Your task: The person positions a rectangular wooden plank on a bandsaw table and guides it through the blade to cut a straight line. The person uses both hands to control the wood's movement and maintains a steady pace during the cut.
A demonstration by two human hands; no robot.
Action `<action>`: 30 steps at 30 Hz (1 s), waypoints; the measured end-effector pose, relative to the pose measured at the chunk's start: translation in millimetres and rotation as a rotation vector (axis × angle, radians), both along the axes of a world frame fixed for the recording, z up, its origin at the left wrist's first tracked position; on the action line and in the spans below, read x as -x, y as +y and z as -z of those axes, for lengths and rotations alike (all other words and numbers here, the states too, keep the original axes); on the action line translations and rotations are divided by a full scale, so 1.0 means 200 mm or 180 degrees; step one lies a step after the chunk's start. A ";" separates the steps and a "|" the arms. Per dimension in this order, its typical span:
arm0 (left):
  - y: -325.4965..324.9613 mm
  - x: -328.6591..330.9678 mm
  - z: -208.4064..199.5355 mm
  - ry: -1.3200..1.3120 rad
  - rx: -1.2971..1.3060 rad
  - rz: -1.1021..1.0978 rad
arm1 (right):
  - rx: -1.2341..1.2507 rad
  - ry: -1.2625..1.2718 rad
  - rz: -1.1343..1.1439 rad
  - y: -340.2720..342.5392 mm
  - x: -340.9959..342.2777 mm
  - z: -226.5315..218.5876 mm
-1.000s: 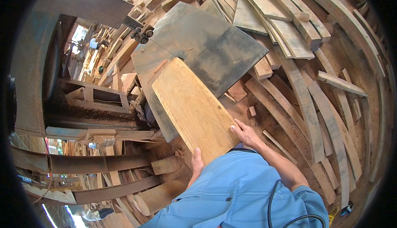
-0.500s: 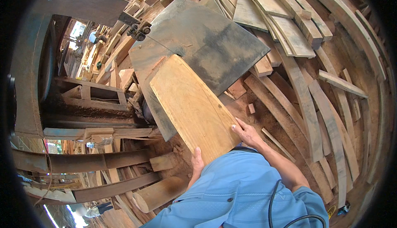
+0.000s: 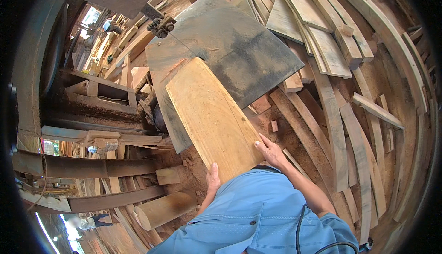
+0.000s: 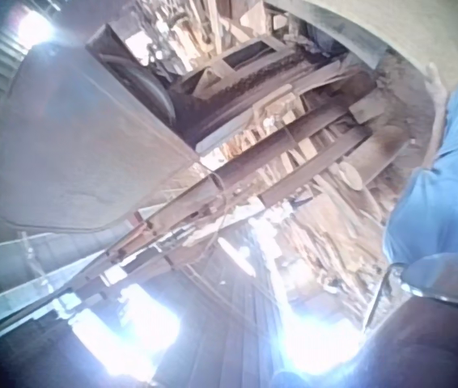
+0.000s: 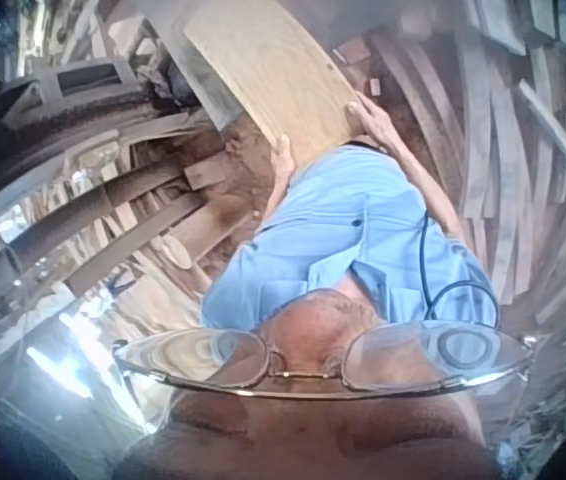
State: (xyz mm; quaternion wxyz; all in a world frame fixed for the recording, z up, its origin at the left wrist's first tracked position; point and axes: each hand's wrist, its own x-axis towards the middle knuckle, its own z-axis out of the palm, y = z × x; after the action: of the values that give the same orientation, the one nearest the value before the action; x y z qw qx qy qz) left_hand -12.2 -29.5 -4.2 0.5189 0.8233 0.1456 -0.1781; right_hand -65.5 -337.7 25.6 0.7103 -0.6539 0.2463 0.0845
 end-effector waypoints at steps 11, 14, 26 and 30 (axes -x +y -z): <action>-0.05 0.01 -0.05 -0.0127 0.0231 0.0000 | 0.0040 0.0050 -0.0077 -0.03 -0.01 -0.02; -0.08 0.01 -0.10 -0.0216 0.0192 0.0027 | 0.0042 0.0031 -0.0056 -0.03 -0.01 0.02; -0.07 0.00 -0.05 -0.0272 0.0344 0.0059 | 0.0061 0.0084 -0.0046 -0.04 -0.02 -0.02; -0.07 -0.01 -0.04 -0.0071 0.0413 -0.0037 | 0.0067 0.0043 0.0014 -0.04 -0.02 0.01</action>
State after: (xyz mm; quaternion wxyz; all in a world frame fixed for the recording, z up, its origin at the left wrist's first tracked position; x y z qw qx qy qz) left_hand -11.1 -44.3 4.2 0.5738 0.7891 0.1327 -0.1749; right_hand -61.8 -345.1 23.6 0.7019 -0.6602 0.2534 0.0848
